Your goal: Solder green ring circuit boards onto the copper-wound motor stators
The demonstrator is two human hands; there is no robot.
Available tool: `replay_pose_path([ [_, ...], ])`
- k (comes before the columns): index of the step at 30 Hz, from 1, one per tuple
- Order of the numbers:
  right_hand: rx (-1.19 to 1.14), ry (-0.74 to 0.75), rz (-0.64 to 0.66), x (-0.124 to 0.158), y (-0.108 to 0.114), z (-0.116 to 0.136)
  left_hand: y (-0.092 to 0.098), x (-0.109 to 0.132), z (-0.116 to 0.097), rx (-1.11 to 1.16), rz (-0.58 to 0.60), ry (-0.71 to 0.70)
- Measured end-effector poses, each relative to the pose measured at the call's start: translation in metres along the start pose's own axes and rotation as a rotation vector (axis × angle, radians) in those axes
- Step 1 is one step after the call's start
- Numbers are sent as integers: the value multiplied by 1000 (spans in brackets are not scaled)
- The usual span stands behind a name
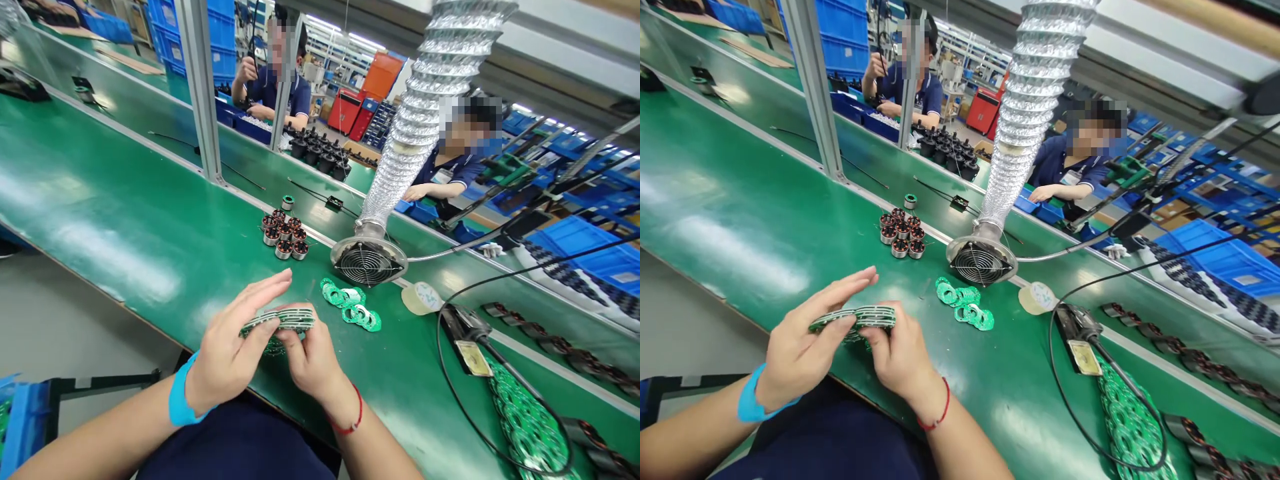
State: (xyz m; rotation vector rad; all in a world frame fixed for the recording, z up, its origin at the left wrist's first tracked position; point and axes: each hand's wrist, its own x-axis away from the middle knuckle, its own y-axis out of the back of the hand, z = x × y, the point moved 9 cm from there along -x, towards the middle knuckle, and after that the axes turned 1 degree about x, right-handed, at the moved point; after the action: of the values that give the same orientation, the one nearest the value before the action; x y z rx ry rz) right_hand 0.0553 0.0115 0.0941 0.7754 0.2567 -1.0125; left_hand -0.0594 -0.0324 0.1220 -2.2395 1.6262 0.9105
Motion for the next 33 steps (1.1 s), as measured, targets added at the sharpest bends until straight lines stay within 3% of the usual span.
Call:
replay_pose_path([
  [3, 37, 25, -103, 4, -4, 4, -8, 12, -9, -74, -35, -60],
  [6, 0, -18, -91, -3, -6, -6, -9, 11, -9, -92, -51, -56],
  [8, -98, -97, -22, -9, -5, -19, -1, 1, 4, -78, -77, 57],
  [12, -293, -191, 115, -20, 4, -30, 29, -17, 33, 18, -287, 235],
  [14, -284, -141, 239, -23, 0, -23, 24, -29, 33, 95, -209, 163],
  [18, -116, -76, 360, -28, -10, -13, -13, -39, 14, 144, 164, -49],
  [22, 175, -207, 434, -27, -12, -21, -23, -40, 9, 113, 210, -109],
  [24, 313, -275, 399, -25, -4, -26, -23, -39, 10, 172, 199, -121],
  [26, 378, -293, 274, -22, 11, -29, -18, -40, 17, 226, 120, -88],
  [28, 352, -268, 192, -15, 17, -35, -6, -43, 30, 344, -40, 0],
  [31, 244, -254, 274, 2, 4, -54, 7, -41, 58, 646, -333, 180],
  [33, 176, -310, 347, 13, -8, -68, 6, -38, 72, 788, -452, 271],
])
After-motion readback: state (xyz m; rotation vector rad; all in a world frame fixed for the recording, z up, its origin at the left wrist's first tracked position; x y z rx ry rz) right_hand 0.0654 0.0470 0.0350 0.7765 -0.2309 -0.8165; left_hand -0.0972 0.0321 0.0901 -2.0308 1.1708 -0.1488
